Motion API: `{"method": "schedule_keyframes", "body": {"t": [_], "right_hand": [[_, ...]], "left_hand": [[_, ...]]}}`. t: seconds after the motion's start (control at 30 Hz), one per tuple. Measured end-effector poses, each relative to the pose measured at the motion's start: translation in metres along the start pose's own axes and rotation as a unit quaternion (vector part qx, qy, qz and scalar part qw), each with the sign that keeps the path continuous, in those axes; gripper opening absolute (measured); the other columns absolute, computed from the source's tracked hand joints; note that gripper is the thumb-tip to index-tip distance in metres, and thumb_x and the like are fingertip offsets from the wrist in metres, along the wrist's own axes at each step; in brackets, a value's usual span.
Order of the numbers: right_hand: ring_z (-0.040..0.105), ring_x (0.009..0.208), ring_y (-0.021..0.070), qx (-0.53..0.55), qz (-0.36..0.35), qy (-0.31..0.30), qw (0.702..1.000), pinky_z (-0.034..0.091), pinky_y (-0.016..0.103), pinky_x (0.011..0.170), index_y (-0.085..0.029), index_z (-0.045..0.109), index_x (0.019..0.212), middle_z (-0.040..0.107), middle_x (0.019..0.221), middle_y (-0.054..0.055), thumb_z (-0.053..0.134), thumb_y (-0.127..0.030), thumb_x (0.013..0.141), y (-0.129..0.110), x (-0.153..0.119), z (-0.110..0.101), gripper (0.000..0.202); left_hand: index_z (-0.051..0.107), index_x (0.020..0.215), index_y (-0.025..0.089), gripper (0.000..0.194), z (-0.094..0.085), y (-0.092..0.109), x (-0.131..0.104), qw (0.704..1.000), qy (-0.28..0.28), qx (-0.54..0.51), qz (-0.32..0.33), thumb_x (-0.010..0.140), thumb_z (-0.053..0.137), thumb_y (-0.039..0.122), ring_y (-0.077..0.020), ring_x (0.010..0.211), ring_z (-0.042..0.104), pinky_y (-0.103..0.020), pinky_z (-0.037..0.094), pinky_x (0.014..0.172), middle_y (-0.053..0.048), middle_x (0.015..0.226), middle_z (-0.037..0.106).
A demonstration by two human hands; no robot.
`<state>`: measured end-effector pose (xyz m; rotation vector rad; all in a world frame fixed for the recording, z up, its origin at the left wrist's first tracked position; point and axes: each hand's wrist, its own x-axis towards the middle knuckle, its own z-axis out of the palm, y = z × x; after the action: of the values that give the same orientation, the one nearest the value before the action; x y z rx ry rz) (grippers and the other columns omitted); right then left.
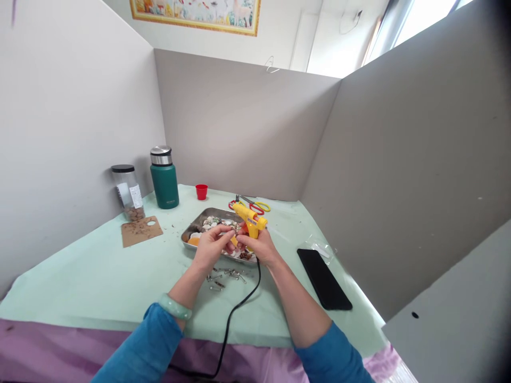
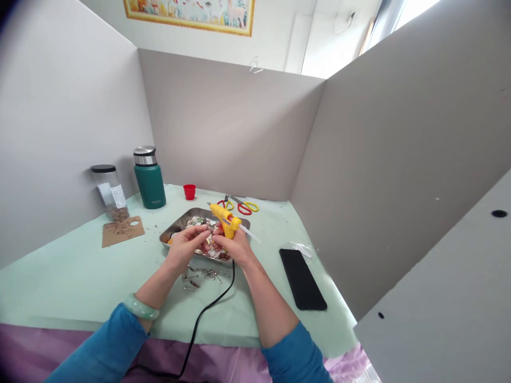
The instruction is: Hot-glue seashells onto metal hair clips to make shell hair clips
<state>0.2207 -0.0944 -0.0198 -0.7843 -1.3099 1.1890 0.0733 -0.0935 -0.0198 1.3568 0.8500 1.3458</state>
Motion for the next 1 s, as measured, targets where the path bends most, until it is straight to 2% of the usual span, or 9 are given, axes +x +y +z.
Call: {"method": "schedule_keyframes", "body": {"t": [0.1, 0.27, 0.6, 0.77, 0.9, 1.0], "right_hand": [[0.056, 0.053, 0.0120, 0.005, 0.000, 0.011, 1.000, 0.048, 0.026, 0.050, -0.021, 0.053, 0.095, 0.059, 0.071, -0.004, 0.070, -0.025, 0.063, 0.001, 0.001, 0.000, 0.037], [0.054, 0.051, 0.0107, 0.009, -0.001, 0.012, 1.000, 0.049, 0.026, 0.050, -0.020, 0.054, 0.095, 0.059, 0.070, -0.004, 0.070, -0.024, 0.063, 0.003, 0.001, -0.001, 0.036], [0.055, 0.049, 0.0102, -0.005, -0.003, 0.003, 1.000, 0.047, 0.024, 0.048, -0.019, 0.054, 0.098, 0.059, 0.067, -0.004, 0.070, -0.030, 0.067, 0.005, 0.001, -0.004, 0.036], [0.054, 0.048, 0.0101, -0.014, -0.008, -0.007, 1.000, 0.045, 0.023, 0.046, -0.019, 0.055, 0.096, 0.057, 0.064, -0.005, 0.069, -0.030, 0.068, 0.003, 0.000, -0.003, 0.033], [0.053, 0.049, 0.0107, -0.021, -0.011, -0.019, 1.000, 0.043, 0.023, 0.046, -0.021, 0.055, 0.096, 0.058, 0.064, -0.004, 0.068, -0.031, 0.069, -0.001, -0.003, -0.003, 0.031], [0.054, 0.051, 0.0110, -0.027, -0.009, -0.028, 0.999, 0.041, 0.023, 0.046, -0.021, 0.055, 0.097, 0.060, 0.066, -0.003, 0.067, -0.033, 0.070, -0.004, -0.004, -0.004, 0.031]], "left_hand": [[0.066, 0.084, 0.015, 0.026, 0.001, 0.000, 0.000, 0.999, 0.028, 0.019, 0.015, 0.069, 0.069, 0.036, -0.0141, 0.043, 0.058, -0.025, 0.050, 0.049, 0.002, 0.046, 0.061], [0.068, 0.086, 0.015, 0.025, 0.000, -0.004, 0.002, 0.998, 0.049, 0.036, 0.031, 0.069, 0.068, 0.034, -0.0167, 0.051, 0.064, -0.027, 0.054, 0.055, 0.000, 0.054, 0.067], [0.067, 0.087, 0.014, 0.028, 0.000, 0.001, -0.002, 0.999, 0.033, 0.033, 0.022, 0.069, 0.069, 0.036, -0.0149, 0.046, 0.061, -0.026, 0.053, 0.052, 0.001, 0.050, 0.063], [0.064, 0.093, 0.014, 0.033, -0.002, 0.000, -0.002, 1.000, 0.003, 0.019, 0.021, 0.070, 0.068, 0.038, -0.0133, 0.046, 0.059, -0.027, 0.052, 0.050, 0.001, 0.060, 0.065], [0.065, 0.095, 0.014, 0.033, -0.003, -0.004, 0.000, 0.999, -0.014, 0.033, 0.033, 0.074, 0.064, 0.039, -0.0141, 0.045, 0.058, -0.027, 0.050, 0.050, 0.002, 0.051, 0.061], [0.068, 0.092, 0.015, 0.029, -0.011, 0.001, -0.003, 0.997, -0.017, 0.056, 0.055, 0.075, 0.062, 0.037, -0.0128, 0.045, 0.056, -0.025, 0.048, 0.049, 0.000, 0.057, 0.062]]}}
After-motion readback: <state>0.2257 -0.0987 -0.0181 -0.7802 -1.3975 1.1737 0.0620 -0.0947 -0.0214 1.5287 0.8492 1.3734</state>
